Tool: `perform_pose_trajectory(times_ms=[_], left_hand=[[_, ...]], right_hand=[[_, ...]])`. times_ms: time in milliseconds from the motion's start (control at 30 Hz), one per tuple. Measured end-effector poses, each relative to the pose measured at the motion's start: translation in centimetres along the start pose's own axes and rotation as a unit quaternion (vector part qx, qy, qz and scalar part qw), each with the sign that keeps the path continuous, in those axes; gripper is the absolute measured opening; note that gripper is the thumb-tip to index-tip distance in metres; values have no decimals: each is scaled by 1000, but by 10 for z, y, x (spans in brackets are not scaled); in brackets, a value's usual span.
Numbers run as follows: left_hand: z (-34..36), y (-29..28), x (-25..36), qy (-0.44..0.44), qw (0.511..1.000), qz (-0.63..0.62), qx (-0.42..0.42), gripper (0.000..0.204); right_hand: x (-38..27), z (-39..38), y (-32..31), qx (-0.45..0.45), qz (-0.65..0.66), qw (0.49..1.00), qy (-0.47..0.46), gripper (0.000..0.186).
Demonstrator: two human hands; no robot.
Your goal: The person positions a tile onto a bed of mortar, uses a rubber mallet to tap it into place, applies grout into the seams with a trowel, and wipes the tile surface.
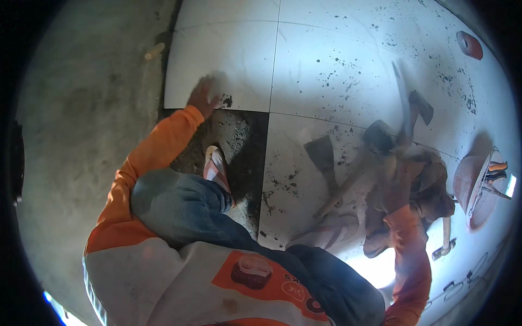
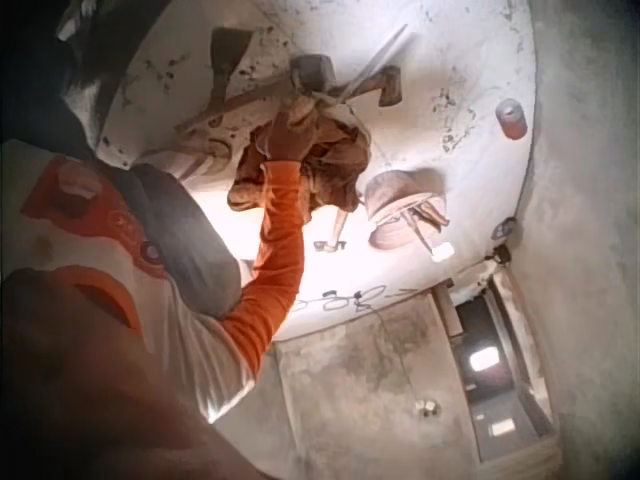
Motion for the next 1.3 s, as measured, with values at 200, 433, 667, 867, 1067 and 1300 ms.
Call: perform_pose_trajectory(times_ms=[200,433,667,867,1067,1300], left_hand=[[31,57,5,-51,991,21,120,67],[-96,16,138,462,765,-405,-195,51],[30,22,41,249,929,-211,172,50],[108,32,84,215,969,-74,100,64],[-1,38,167,384,848,-347,-116,65],[-82,52,145,391,752,-454,-275,24]], right_hand=[[-48,2,-20,-86,4,980,180,38],[-89,90,65,-48,0,984,174,30],[-141,118,131,8,18,959,282,28],[-124,117,156,150,135,939,279,36],[-111,123,141,194,220,910,295,40],[-110,118,131,161,-36,888,430,58]])
Point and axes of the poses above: each hand's wrist, its own z-axis towards the middle knuckle, its own y-axis out of the palm, x = y × z, the point moved 2 cm from there along z, towards the middle knuckle, and after that the axes turned 3 degrees about -z, right-handed, at the moved point
